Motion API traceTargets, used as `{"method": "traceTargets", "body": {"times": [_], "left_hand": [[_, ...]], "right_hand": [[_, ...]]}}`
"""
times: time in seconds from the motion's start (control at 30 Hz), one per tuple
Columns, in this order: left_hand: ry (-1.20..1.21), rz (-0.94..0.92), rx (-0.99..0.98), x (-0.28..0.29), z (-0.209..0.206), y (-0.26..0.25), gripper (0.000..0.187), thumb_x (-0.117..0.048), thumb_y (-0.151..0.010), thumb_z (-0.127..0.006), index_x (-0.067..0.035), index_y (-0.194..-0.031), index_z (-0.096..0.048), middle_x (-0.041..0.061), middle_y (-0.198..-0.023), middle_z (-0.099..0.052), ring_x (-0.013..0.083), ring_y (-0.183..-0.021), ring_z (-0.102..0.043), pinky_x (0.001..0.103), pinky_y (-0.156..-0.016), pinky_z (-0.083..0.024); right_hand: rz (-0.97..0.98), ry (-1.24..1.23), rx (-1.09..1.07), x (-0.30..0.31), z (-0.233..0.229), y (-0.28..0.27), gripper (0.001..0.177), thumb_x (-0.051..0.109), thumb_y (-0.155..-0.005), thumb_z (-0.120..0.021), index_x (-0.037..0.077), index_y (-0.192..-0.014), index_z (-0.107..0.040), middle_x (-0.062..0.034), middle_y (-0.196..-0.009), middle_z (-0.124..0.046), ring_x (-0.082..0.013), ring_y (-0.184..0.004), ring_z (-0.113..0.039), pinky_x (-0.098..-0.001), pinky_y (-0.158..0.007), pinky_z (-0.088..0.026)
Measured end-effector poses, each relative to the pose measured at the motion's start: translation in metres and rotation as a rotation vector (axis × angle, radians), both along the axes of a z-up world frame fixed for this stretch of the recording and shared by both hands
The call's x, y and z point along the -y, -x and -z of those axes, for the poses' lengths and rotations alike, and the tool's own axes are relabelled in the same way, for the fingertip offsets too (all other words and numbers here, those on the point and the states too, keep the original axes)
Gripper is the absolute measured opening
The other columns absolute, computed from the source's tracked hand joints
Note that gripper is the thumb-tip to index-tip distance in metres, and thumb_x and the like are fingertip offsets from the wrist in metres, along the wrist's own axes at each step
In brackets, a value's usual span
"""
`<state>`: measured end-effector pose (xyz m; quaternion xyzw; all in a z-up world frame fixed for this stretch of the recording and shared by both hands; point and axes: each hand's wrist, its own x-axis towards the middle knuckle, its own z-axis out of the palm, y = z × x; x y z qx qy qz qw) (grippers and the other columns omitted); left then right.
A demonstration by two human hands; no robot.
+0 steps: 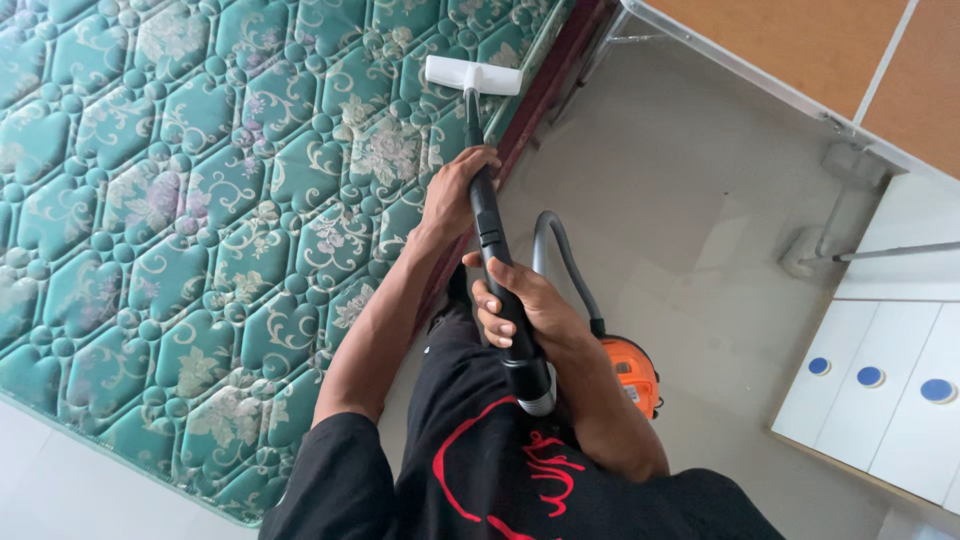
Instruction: The person vacuums a mattress with a hand-held vacuum head attachment, moving the head in overlapping strokes across the quilted surface of the bed.
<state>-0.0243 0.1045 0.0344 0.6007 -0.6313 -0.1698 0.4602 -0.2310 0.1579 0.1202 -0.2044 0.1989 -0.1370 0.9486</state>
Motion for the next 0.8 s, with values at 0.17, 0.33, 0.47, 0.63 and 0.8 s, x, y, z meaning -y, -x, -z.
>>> {"method": "traceTargets", "body": {"times": [0.17, 0.33, 0.47, 0.63, 0.8], "left_hand": [[-0.055, -0.022, -0.014, 0.011, 0.009, -0.006, 0.024, -0.012, -0.087, -0.074, -0.009, -0.111, -0.067, 0.010, -0.131, -0.068, 0.0404, -0.109, -0.068, 0.046, -0.087, -0.055], [-0.020, -0.014, -0.020, 0.036, 0.020, -0.017, 0.022, -0.011, -0.090, -0.072, -0.010, -0.111, -0.067, 0.010, -0.130, -0.067, 0.0385, -0.112, -0.068, 0.045, -0.090, -0.055], [-0.036, 0.011, -0.015, 0.065, 0.027, -0.033, 0.024, -0.011, -0.088, -0.073, -0.010, -0.111, -0.066, 0.010, -0.129, -0.068, 0.0394, -0.112, -0.067, 0.044, -0.090, -0.054], [0.036, 0.059, 0.021, 0.107, 0.028, -0.059, 0.029, -0.010, -0.084, -0.075, -0.010, -0.111, -0.065, 0.011, -0.127, -0.067, 0.0413, -0.115, -0.066, 0.046, -0.092, -0.053], [-0.056, 0.080, 0.000, 0.138, 0.031, -0.089, 0.035, 0.000, -0.080, -0.064, -0.011, -0.114, -0.064, 0.009, -0.134, -0.068, 0.0399, -0.119, -0.066, 0.045, -0.093, -0.054]], "right_hand": [[-0.001, -0.003, -0.019, 0.012, 0.011, -0.008, 0.054, 0.040, -0.102, -0.064, 0.005, -0.138, -0.046, -0.0036, -0.078, -0.053, -0.0115, -0.052, -0.051, -0.0268, -0.047, -0.045], [0.026, 0.039, -0.090, 0.030, 0.014, -0.021, 0.056, 0.042, -0.100, -0.066, 0.005, -0.138, -0.047, -0.0026, -0.077, -0.053, -0.0103, -0.050, -0.051, -0.0267, -0.046, -0.045], [0.044, 0.056, -0.146, 0.054, 0.013, -0.036, 0.057, 0.043, -0.099, -0.066, 0.006, -0.138, -0.048, -0.0021, -0.077, -0.053, -0.0092, -0.049, -0.050, -0.0257, -0.045, -0.043], [0.074, 0.078, -0.165, 0.089, 0.010, -0.066, 0.055, 0.042, -0.099, -0.065, 0.006, -0.137, -0.049, -0.0017, -0.077, -0.052, -0.0088, -0.049, -0.049, -0.0245, -0.044, -0.042], [0.132, 0.082, -0.184, 0.109, 0.007, -0.097, 0.052, 0.039, -0.102, -0.064, 0.005, -0.138, -0.049, -0.0013, -0.079, -0.051, -0.0081, -0.053, -0.049, -0.0249, -0.049, -0.044]]}}
